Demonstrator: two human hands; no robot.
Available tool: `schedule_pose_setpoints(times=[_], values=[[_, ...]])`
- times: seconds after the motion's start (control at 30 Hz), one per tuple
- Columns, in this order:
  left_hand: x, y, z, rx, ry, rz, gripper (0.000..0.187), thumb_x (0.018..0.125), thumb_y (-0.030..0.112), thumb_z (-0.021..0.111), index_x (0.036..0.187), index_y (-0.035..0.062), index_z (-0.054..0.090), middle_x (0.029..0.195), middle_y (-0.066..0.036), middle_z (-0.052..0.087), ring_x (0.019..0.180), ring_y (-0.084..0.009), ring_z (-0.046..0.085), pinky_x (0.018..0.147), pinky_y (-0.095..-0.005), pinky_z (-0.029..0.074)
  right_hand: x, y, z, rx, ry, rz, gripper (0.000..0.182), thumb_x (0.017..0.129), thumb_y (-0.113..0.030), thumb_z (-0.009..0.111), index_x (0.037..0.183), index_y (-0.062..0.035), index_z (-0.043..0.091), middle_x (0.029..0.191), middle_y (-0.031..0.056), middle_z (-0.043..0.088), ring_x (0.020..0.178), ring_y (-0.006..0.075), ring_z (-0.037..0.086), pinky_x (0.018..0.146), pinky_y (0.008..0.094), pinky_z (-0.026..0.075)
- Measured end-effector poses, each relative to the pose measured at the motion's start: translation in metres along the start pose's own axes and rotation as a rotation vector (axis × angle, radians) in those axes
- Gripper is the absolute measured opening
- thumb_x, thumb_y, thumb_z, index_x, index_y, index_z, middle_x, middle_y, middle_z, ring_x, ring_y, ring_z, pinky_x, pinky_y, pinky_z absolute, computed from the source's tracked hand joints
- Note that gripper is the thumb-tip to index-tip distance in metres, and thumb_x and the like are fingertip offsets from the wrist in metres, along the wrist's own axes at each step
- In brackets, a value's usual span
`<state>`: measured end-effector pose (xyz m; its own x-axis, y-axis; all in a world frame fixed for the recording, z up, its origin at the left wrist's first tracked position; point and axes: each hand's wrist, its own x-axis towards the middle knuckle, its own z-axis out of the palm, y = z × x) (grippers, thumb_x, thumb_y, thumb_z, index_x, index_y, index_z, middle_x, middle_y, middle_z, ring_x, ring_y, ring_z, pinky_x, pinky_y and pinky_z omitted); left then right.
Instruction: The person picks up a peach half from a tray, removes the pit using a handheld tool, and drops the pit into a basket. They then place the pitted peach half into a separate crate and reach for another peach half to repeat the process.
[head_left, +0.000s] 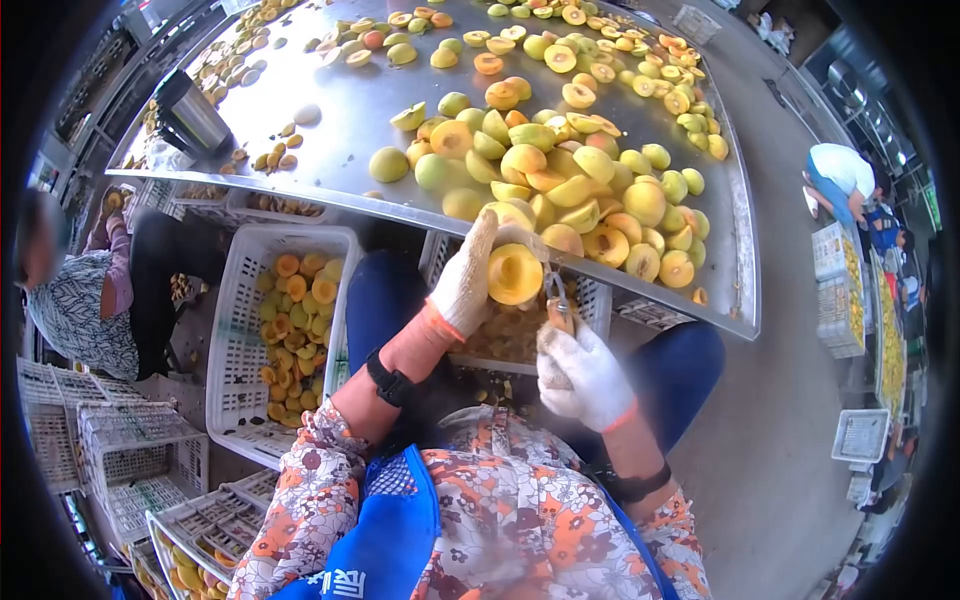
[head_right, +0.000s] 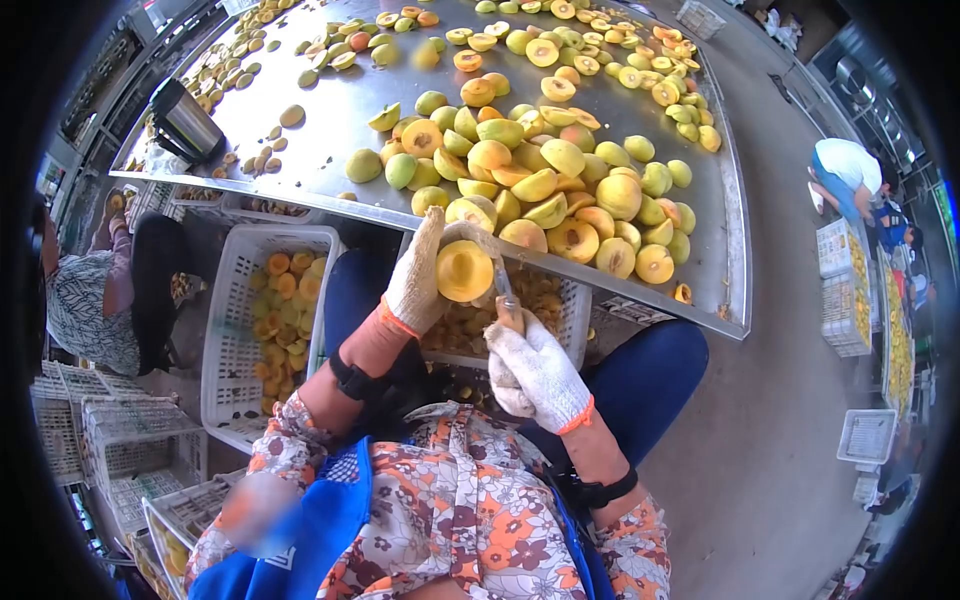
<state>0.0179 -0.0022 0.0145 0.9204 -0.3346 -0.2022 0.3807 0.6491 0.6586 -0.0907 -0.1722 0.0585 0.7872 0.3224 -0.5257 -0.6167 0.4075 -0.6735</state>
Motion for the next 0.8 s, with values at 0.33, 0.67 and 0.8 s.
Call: schedule_pose_setpoints(times=[0.33,0.67,0.8], values=[[-0.057,0.129,-0.115,1.304,0.493,0.489,0.036,0.104,0.039,0.052,0.104,0.0074,0.070,0.096,-0.013,0.072,0.083,-0.0258,0.069,0.076,-0.0359,0.056,-0.002,0.014,-0.029,-0.186,0.121,0.008,0.021,0.105,-0.023,0.057,0.120,-0.0119,0.046,0.064,-0.0010,0.045,0.041,0.0087,0.039,0.037,0.0255,0.032],[0.013,0.071,-0.008,1.865,-0.044,0.753,0.053,0.085,0.028,0.075,0.135,0.0176,0.061,0.118,-0.012,0.068,0.112,-0.0366,0.061,0.097,-0.0452,0.050,0.009,0.021,-0.027,-0.292,0.113,-0.016,0.018,0.105,-0.022,0.059,0.114,-0.0101,0.048,0.068,-0.0013,0.050,0.047,0.0084,0.047,0.045,0.0257,0.040],[0.057,0.054,-0.010,1.849,-0.205,0.704,0.045,0.082,0.027,0.076,0.123,0.0156,0.062,0.110,-0.012,0.068,0.105,-0.0363,0.062,0.091,-0.0476,0.051,0.005,0.030,-0.042,-0.360,0.157,-0.092,0.017,0.104,-0.020,0.060,0.114,-0.0090,0.051,0.069,-0.0022,0.052,0.049,0.0083,0.049,0.047,0.0258,0.041]])
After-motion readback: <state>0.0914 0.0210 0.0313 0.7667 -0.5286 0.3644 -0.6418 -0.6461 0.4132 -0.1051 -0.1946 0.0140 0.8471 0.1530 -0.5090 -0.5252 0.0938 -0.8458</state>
